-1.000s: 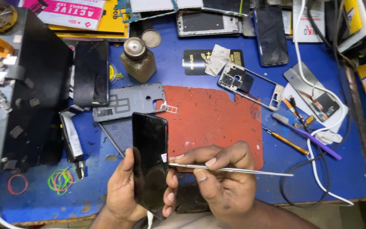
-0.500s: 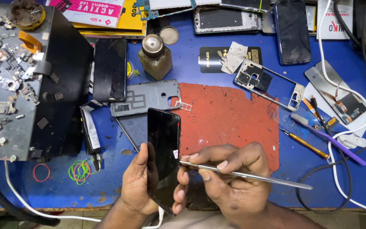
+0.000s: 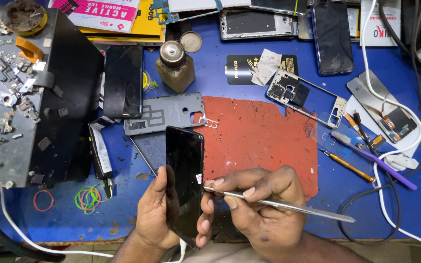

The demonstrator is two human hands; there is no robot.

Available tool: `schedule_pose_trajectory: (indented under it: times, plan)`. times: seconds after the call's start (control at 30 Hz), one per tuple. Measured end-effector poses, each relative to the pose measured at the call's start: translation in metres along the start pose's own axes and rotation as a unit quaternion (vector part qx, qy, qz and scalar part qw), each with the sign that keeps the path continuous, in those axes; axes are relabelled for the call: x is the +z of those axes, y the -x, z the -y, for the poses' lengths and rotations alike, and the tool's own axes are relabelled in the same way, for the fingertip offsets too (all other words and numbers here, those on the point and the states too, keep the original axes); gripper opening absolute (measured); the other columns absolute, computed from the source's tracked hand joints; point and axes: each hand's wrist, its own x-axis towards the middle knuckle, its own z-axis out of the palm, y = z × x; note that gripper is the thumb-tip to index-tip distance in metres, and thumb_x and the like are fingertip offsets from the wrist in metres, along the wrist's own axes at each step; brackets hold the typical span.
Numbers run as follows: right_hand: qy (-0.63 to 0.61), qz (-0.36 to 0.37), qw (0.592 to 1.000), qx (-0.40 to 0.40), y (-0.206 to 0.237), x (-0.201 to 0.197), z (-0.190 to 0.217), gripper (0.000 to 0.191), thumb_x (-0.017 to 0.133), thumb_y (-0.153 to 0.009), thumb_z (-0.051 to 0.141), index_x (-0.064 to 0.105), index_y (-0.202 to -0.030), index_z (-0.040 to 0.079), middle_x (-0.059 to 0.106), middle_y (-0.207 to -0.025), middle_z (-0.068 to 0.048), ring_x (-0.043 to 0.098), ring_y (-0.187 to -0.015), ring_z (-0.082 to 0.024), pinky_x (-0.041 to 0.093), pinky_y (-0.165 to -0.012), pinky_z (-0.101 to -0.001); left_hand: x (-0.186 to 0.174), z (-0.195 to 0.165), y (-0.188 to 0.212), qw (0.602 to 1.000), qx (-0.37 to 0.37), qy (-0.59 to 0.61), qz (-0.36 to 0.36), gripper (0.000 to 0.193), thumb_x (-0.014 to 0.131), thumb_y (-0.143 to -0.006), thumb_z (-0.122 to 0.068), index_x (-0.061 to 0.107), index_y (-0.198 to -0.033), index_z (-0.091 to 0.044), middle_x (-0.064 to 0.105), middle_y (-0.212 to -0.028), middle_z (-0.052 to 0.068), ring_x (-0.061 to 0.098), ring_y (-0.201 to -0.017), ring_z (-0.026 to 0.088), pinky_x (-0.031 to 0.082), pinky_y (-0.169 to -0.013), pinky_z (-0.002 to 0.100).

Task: The person cleans a smartphone with a brush, then disassembles it by removing the back cover and battery. They use a metal tool to pry open the device and remove internal components, placing them on the workbench.

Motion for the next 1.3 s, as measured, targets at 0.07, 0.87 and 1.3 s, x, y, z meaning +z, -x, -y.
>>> schedule_pose_trajectory:
  times: [0.07,0.87,1.3]
  plan:
    - [0.007,0.001,1.0,0.006,0.0,0.0,0.0,0.024,0.052,-0.11,-0.009,0.036,-0.121,0.005,0.059,-0.132,-0.029,0.074,-0.103,-0.04,0.066,-0.077,-0.0599,0.0,0.0,0.0,1.0,0.0,-0.004,0.001,0.082,0.033,-0.102,-0.069,0.056,-0.126,0.006,0.069,-0.105,0.023,0.072,-0.083,0.033,0.058,-0.062,0.046]
    - [0.18,-0.15,0.972,-0.025,0.012,-0.055,0.005,0.024,0.06,-0.101,-0.008,0.047,-0.115,0.005,0.07,-0.112,-0.026,0.073,-0.109,-0.034,0.06,-0.101,-0.0511,0.048,-0.015,-0.011,0.939,0.121,-0.314,-0.066,0.074,0.039,-0.107,-0.053,0.056,-0.136,0.013,0.068,-0.125,0.027,0.07,-0.104,0.031,0.059,-0.089,0.044]
    - [0.438,0.0,0.899,0.023,0.024,-0.046,0.017,0.018,0.052,-0.102,0.007,0.068,-0.109,0.001,0.072,-0.107,-0.016,0.073,-0.096,-0.026,0.059,-0.086,-0.0384,0.039,-0.008,-0.022,0.942,0.174,-0.259,-0.122,0.075,0.032,-0.106,-0.053,0.049,-0.14,0.011,0.065,-0.127,0.028,0.069,-0.104,0.034,0.057,-0.09,0.048]
